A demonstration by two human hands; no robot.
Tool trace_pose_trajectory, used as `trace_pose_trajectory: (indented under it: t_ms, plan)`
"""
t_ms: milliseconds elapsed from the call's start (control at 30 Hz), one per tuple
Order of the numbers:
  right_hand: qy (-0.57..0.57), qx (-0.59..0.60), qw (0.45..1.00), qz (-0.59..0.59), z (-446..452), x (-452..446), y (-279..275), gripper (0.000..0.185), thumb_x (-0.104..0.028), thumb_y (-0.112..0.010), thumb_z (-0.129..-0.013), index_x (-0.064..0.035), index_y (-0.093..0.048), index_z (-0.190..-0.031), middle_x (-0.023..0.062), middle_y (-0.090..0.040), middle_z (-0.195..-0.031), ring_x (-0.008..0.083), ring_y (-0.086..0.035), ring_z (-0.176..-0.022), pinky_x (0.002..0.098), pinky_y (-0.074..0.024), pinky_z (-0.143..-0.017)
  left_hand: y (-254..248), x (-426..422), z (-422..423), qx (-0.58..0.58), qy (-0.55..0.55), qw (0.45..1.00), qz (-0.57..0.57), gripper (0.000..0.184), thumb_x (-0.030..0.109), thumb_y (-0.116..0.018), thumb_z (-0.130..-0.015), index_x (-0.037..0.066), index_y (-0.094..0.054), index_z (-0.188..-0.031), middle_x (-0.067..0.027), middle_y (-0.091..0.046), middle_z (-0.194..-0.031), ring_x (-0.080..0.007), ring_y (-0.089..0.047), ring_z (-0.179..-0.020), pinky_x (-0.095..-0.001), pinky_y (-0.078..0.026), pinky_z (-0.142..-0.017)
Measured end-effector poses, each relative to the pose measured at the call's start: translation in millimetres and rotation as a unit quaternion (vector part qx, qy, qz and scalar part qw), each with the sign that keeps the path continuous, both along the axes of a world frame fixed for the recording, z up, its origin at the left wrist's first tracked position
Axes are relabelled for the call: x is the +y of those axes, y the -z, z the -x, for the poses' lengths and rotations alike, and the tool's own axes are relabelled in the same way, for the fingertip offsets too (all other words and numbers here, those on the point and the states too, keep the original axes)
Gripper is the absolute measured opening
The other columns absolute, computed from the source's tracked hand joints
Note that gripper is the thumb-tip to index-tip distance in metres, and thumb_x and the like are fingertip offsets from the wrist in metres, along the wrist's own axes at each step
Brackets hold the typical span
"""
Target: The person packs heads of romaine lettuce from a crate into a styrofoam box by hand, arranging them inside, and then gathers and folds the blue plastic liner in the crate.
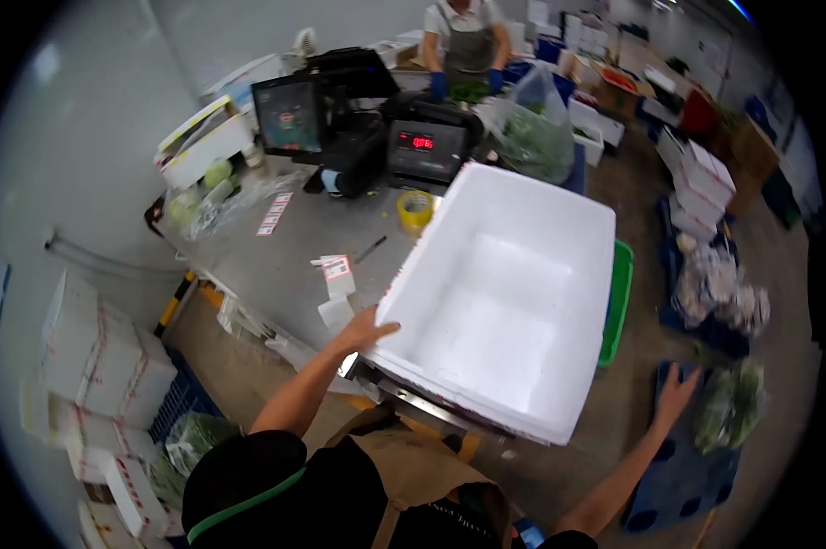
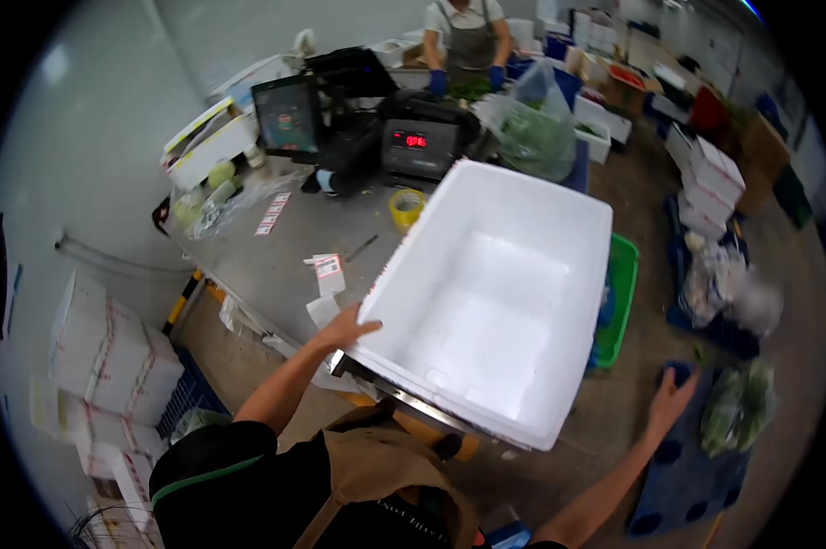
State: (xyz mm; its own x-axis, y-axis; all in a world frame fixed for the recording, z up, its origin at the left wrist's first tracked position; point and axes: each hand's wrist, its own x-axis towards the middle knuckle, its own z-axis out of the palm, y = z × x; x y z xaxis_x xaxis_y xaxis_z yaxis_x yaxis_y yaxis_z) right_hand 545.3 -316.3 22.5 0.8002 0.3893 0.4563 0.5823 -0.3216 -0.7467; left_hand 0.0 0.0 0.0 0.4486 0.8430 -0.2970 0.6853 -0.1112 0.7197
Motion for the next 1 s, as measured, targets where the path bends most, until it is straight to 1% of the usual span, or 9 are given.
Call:
trace_pose_trajectory:
  t_ms: [67, 133, 267, 367, 467, 533, 633, 700, 1000]
  plan:
    - [-0.097, 0.015, 0.995, -0.009, -15.9, 19.2, -15.0, 0.057, -0.013, -0.061, -0.089, 0.0014, -0.038, -0.139, 0.0179, -0.042, -0.141, 0.0268, -0.046, -0.125, 0.0323, -0.0389, -0.099, 53.0, -16.6, -24.9, 0.027, -0.006, 0.996, -0.088, 0.076, 0.04, -0.066, -0.078, -0.005, -0.038, -0.133, -0.0297, -0.057, -0.117, -0.0398, -0.057, -0.107, -0.0418, -0.044, -0.094]
    - [-0.169, 0.105, 0.979, 0.047, 107.6, 104.4, -12.7, 0.056, -0.011, -0.062, -0.087, 0.0014, -0.041, -0.137, 0.019, -0.044, -0.139, 0.0286, -0.047, -0.123, 0.0325, -0.0398, -0.098, -14.4, 6.9, 56.9, 0.084, -0.022, 0.994, -0.062, 0.07, 0.035, -0.062, -0.08, -0.008, -0.038, -0.129, -0.0317, -0.058, -0.112, -0.0424, -0.058, -0.104, -0.0429, -0.045, -0.093]
    - [-0.266, -0.102, 0.942, 0.177, 108.8, 150.9, -6.0, 0.049, -0.007, -0.063, -0.084, 0.0006, -0.047, -0.129, 0.022, -0.05, -0.127, 0.0349, -0.055, -0.108, 0.0383, -0.0439, -0.093, -11.8, -4.8, 24.0, 0.077, -0.005, 0.997, 0.003, 0.071, 0.037, -0.061, -0.082, -0.009, -0.036, -0.129, -0.0355, -0.058, -0.106, -0.045, -0.058, -0.102, -0.0449, -0.047, -0.091]
    - [-0.204, -0.157, 0.928, 0.268, 144.7, 159.9, -34.4, 0.048, -0.009, -0.065, -0.083, 0.0005, -0.048, -0.127, 0.0248, -0.047, -0.128, 0.042, -0.052, -0.109, 0.0437, -0.0418, -0.095, -8.8, -1.8, 30.3, 0.007, 0.018, 1.0, -0.022, 0.08, 0.045, -0.064, -0.083, -0.009, -0.034, -0.135, -0.0291, -0.06, -0.11, -0.037, -0.06, -0.104, -0.04, -0.045, -0.093]
    - [-0.177, -0.2, 0.912, 0.31, 175.0, 178.7, -76.2, 0.044, -0.01, -0.065, -0.083, 0.0005, -0.051, -0.124, 0.0241, -0.05, -0.126, 0.0416, -0.053, -0.11, 0.044, -0.0422, -0.094, -16.6, 31.2, 47.6, -0.093, -0.01, 0.99, 0.104, 0.075, 0.046, -0.063, -0.085, -0.004, -0.039, -0.135, -0.0226, -0.063, -0.108, -0.0293, -0.061, -0.102, -0.0363, -0.047, -0.091]
    - [-0.199, -0.234, 0.91, 0.279, 203.0, 207.5, -96.6, 0.041, -0.008, -0.065, -0.083, 0.0004, -0.053, -0.122, 0.0234, -0.054, -0.122, 0.041, -0.054, -0.107, 0.0442, -0.043, -0.092, 19.5, 79.7, 74.1, -0.233, -0.07, 0.967, 0.079, 0.058, 0.032, -0.059, -0.091, -0.002, -0.042, -0.134, -0.013, -0.067, -0.105, -0.019, -0.064, -0.092, -0.0303, -0.049, -0.082]
    - [-0.252, -0.257, 0.904, 0.231, 261.1, 267.3, -121.1, 0.036, -0.004, -0.066, -0.082, 0.0004, -0.057, -0.116, 0.0195, -0.062, -0.111, 0.0375, -0.057, -0.103, 0.0423, -0.0448, -0.088, 46.1, 167.3, 117.2, -0.258, -0.201, 0.943, -0.065, 0.035, 0.026, -0.058, -0.091, -0.001, -0.06, -0.112, -0.0083, -0.065, -0.083, -0.0144, -0.061, -0.074, -0.0295, -0.049, -0.069]
    - [-0.284, -0.279, 0.898, 0.187, 296.7, 316.0, -120.3, 0.036, -0.001, -0.067, -0.079, -0.0012, -0.06, -0.114, 0.0174, -0.063, -0.107, 0.035, -0.058, -0.101, 0.0399, -0.0458, -0.087, 50.9, 232.0, 146.3, -0.298, -0.25, 0.92, -0.049, 0.026, 0.021, -0.057, -0.09, -0.001, -0.063, -0.103, -0.0066, -0.064, -0.077, -0.012, -0.059, -0.067, -0.0275, -0.048, -0.062]
    - [-0.419, -0.198, 0.856, 0.23, 396.3, 484.8, -92.5, 0.047, -0.002, -0.065, -0.078, -0.0014, -0.052, -0.123, 0.0199, -0.063, -0.095, 0.0378, -0.06, -0.087, 0.0446, -0.0483, -0.077, 127.4, 387.7, 199.5, -0.174, -0.317, 0.898, -0.251, 0.025, 0.02, -0.057, -0.088, 0.001, -0.062, -0.105, -0.0147, -0.066, -0.082, -0.0268, -0.063, -0.073, -0.0368, -0.048, -0.069]
